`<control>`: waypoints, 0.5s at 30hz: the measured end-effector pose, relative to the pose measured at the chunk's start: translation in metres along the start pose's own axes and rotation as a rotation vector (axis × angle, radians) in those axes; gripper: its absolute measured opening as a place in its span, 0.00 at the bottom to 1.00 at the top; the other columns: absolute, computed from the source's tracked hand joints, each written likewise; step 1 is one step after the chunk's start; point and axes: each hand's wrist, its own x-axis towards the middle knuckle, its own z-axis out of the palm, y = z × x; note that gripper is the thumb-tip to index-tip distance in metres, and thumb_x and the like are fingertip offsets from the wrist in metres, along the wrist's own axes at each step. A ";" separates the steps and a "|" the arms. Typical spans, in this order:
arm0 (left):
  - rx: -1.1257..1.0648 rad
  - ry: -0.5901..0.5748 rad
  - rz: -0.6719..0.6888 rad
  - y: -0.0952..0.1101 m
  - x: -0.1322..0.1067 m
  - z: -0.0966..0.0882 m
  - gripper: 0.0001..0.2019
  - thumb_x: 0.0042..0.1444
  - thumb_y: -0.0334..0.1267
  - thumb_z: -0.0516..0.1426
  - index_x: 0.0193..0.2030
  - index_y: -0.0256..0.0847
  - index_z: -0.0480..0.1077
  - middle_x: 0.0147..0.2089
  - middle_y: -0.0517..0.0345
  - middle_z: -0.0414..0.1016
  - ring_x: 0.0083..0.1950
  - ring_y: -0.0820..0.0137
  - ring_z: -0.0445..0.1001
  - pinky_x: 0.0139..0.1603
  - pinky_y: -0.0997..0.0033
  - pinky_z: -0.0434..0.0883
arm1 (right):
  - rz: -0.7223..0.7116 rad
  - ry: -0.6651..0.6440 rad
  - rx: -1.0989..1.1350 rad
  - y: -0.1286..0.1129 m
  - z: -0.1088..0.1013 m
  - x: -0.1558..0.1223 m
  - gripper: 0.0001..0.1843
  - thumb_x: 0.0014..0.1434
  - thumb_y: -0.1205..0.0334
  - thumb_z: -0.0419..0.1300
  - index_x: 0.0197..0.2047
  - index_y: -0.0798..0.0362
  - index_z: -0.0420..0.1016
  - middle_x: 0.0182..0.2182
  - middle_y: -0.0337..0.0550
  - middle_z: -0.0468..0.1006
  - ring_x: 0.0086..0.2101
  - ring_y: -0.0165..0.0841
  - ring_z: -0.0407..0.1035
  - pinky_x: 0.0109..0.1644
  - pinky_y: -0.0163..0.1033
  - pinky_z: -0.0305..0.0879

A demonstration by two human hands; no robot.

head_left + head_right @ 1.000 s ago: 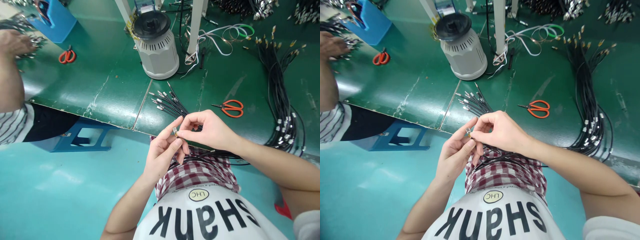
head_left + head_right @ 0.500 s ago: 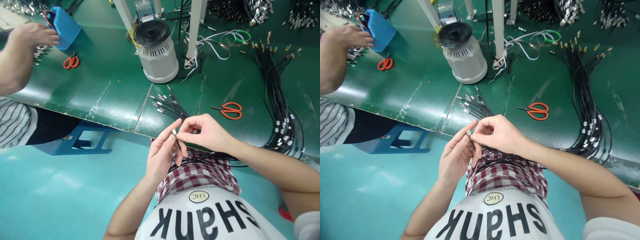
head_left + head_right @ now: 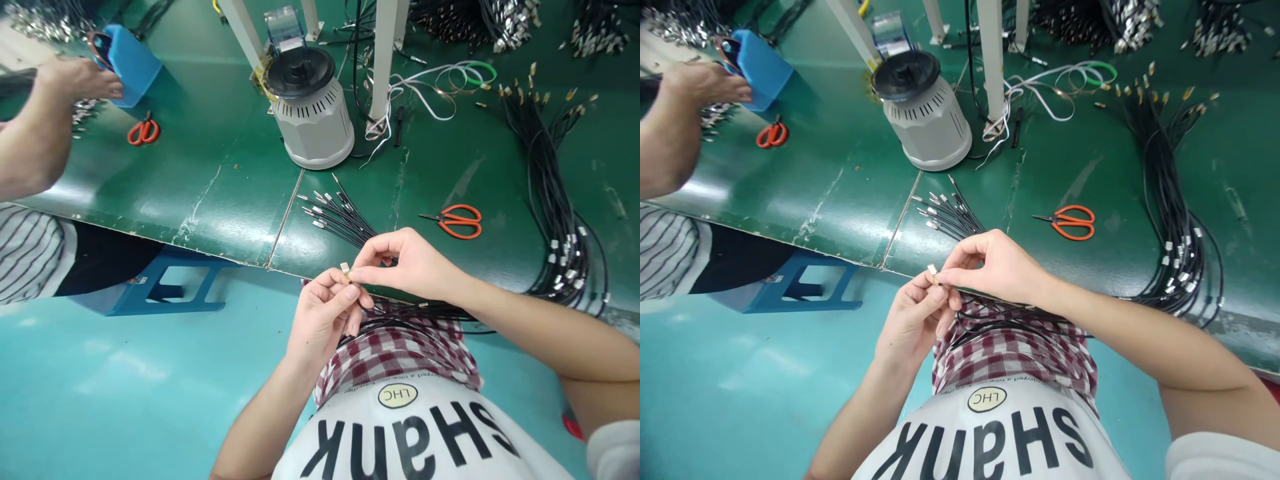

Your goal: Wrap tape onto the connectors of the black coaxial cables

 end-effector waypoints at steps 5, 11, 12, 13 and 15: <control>-0.015 -0.026 0.020 0.000 0.000 0.001 0.08 0.61 0.34 0.60 0.34 0.37 0.65 0.30 0.53 0.80 0.16 0.77 0.71 0.16 0.83 0.63 | 0.023 -0.024 0.020 0.003 -0.003 0.004 0.12 0.52 0.56 0.70 0.34 0.57 0.82 0.28 0.41 0.81 0.30 0.30 0.73 0.34 0.34 0.68; 0.017 -0.026 0.013 -0.001 -0.002 0.001 0.08 0.62 0.36 0.60 0.35 0.37 0.66 0.31 0.53 0.80 0.16 0.76 0.72 0.14 0.84 0.57 | 0.051 -0.104 0.176 0.012 -0.005 0.009 0.12 0.51 0.57 0.72 0.35 0.56 0.82 0.31 0.42 0.82 0.33 0.32 0.75 0.40 0.36 0.70; 0.020 -0.027 0.010 -0.001 -0.002 0.001 0.08 0.62 0.36 0.60 0.35 0.37 0.66 0.31 0.53 0.80 0.16 0.76 0.72 0.14 0.83 0.57 | 0.060 -0.116 0.206 0.014 -0.005 0.010 0.12 0.50 0.57 0.72 0.35 0.56 0.82 0.31 0.42 0.82 0.33 0.32 0.75 0.41 0.36 0.71; 0.020 -0.027 0.009 -0.002 -0.002 0.001 0.08 0.62 0.37 0.60 0.35 0.37 0.66 0.31 0.53 0.80 0.16 0.76 0.72 0.14 0.83 0.57 | 0.072 -0.128 0.236 0.016 -0.005 0.011 0.12 0.50 0.58 0.72 0.36 0.56 0.82 0.30 0.41 0.82 0.33 0.31 0.75 0.41 0.36 0.71; 0.019 -0.031 0.003 -0.002 -0.002 0.000 0.08 0.62 0.37 0.60 0.35 0.37 0.66 0.31 0.53 0.80 0.16 0.76 0.72 0.14 0.83 0.58 | 0.098 -0.148 0.291 0.019 -0.005 0.014 0.13 0.48 0.58 0.73 0.35 0.56 0.82 0.29 0.40 0.81 0.33 0.31 0.75 0.42 0.36 0.71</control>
